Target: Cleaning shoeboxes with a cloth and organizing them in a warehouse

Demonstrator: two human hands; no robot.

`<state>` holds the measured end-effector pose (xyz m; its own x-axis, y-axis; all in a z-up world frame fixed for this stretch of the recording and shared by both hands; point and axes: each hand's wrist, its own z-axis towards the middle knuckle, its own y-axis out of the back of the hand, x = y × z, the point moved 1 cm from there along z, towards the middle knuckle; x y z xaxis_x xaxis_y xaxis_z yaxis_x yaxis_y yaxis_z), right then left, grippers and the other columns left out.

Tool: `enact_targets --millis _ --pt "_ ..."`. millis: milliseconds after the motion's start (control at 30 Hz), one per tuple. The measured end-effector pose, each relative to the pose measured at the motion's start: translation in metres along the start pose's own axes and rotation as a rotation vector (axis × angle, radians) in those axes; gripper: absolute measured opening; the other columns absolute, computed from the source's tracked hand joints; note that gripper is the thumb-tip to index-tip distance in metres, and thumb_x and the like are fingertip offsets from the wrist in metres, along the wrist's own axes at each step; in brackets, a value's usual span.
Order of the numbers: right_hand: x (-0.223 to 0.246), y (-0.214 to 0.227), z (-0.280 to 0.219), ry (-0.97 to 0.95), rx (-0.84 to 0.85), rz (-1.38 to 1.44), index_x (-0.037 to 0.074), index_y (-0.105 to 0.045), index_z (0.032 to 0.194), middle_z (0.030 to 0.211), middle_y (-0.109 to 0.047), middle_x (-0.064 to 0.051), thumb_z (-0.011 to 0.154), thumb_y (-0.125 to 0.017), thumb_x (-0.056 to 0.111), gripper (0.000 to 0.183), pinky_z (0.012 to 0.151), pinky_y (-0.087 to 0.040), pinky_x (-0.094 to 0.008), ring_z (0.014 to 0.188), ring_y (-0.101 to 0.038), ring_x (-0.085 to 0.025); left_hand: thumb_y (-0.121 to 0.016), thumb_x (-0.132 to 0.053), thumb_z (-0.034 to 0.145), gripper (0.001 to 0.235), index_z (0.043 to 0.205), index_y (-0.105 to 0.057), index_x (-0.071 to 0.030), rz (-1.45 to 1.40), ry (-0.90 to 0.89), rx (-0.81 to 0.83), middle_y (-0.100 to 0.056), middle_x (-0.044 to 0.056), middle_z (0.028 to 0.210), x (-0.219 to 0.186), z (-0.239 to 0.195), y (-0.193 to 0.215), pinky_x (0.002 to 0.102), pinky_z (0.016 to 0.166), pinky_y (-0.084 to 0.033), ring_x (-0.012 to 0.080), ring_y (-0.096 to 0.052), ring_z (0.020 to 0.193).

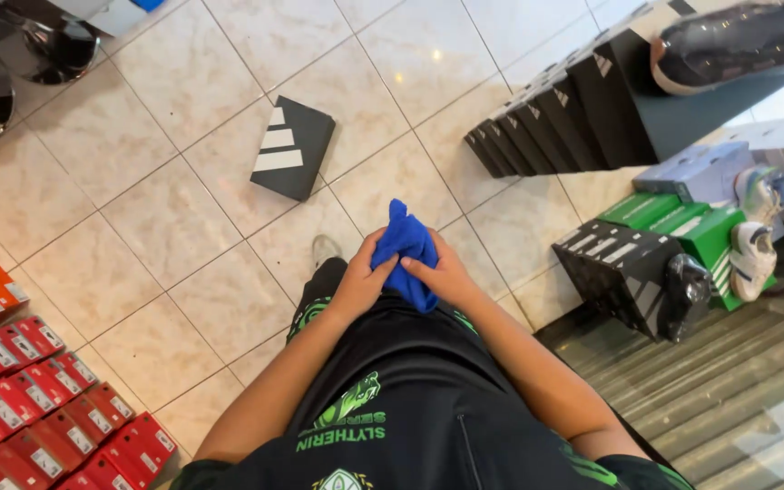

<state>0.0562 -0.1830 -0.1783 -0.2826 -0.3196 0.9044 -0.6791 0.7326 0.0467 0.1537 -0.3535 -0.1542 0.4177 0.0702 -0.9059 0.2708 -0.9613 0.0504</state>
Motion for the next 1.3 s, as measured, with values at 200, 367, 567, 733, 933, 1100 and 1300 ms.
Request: enact_targets --millis 200,367,567,733,933,1100,1300 --pt "0.004 -0.055 0.034 -0.004 0.072 0.171 0.018 -0.049 0.150 0.136 -0.059 -0.016 0.084 -0.084 0.021 0.075 0.101 -0.050 -0.049 0.123 -0.057 -0.028 -0.064 -0.017 0.100 0.047 0.145 -0.052 -0.015 -0.038 0.027 -0.073 -0.063 0.023 0.131 0.012 0.010 0.057 0.051 0.099 -0.051 0.0372 -0.061 0.123" --pt "-0.008 -0.136 0.085 0.019 0.078 0.175 0.009 -0.035 0.155 0.146 -0.046 -0.026 0.081 -0.085 0.013 0.090 0.103 -0.045 -0.060 0.132 -0.048 -0.042 -0.056 -0.019 0.105 0.054 0.155 -0.040 -0.010 -0.126 0.073 0.003 -0.049 0.029 0.148 0.022 0.035 0.157 0.055 0.113 -0.039 0.0407 -0.046 0.138" --pt "-0.100 -0.227 0.190 -0.261 -0.156 0.256 0.011 -0.067 0.127 0.111 -0.067 -0.012 0.075 -0.078 0.001 0.055 0.086 -0.053 -0.046 0.102 -0.063 -0.027 -0.060 -0.032 0.104 0.049 0.150 -0.050 -0.018 -0.042 0.285 0.220 -0.056 0.018 0.143 0.110 0.105 0.303 0.050 0.114 -0.040 0.0352 -0.050 0.135" --pt "-0.233 -0.261 0.293 -0.629 -0.271 0.324 0.019 -0.070 0.126 0.111 -0.072 -0.013 0.071 -0.077 0.010 0.056 0.087 -0.053 -0.048 0.104 -0.067 -0.030 -0.063 -0.041 0.099 0.046 0.138 -0.061 -0.017 0.290 0.583 0.174 -0.069 0.019 0.126 0.248 0.201 0.406 0.050 0.106 -0.048 0.0380 -0.063 0.122" --pt "-0.407 -0.268 0.446 -0.749 -0.292 0.169 0.024 -0.072 0.122 0.110 -0.072 -0.011 0.067 -0.079 0.024 0.056 0.089 -0.051 -0.045 0.106 -0.067 -0.032 -0.066 -0.045 0.092 0.047 0.135 -0.060 -0.026 0.528 0.741 0.094 -0.070 0.009 0.126 0.454 0.348 0.453 0.044 0.103 -0.051 0.0280 -0.065 0.121" --pt "-0.488 -0.250 0.560 -0.600 -0.431 0.158 0.014 -0.072 0.111 0.096 -0.071 -0.012 0.072 -0.079 0.020 0.040 0.083 -0.051 -0.046 0.095 -0.067 -0.030 -0.065 -0.053 0.097 0.075 0.153 -0.043 -0.008 0.414 0.664 -0.047 -0.041 0.024 0.157 0.515 0.474 0.416 0.047 0.122 -0.033 0.0365 -0.039 0.147" --pt "-0.552 -0.250 0.602 -0.606 -0.557 0.641 0.021 -0.069 0.109 0.100 -0.069 -0.002 0.068 -0.070 0.020 0.041 0.085 -0.053 -0.040 0.093 -0.066 -0.024 -0.072 -0.071 0.091 0.101 0.160 -0.028 -0.013 0.306 0.661 0.058 -0.034 0.019 0.163 0.576 0.543 0.399 0.046 0.126 -0.025 0.0345 -0.030 0.151"
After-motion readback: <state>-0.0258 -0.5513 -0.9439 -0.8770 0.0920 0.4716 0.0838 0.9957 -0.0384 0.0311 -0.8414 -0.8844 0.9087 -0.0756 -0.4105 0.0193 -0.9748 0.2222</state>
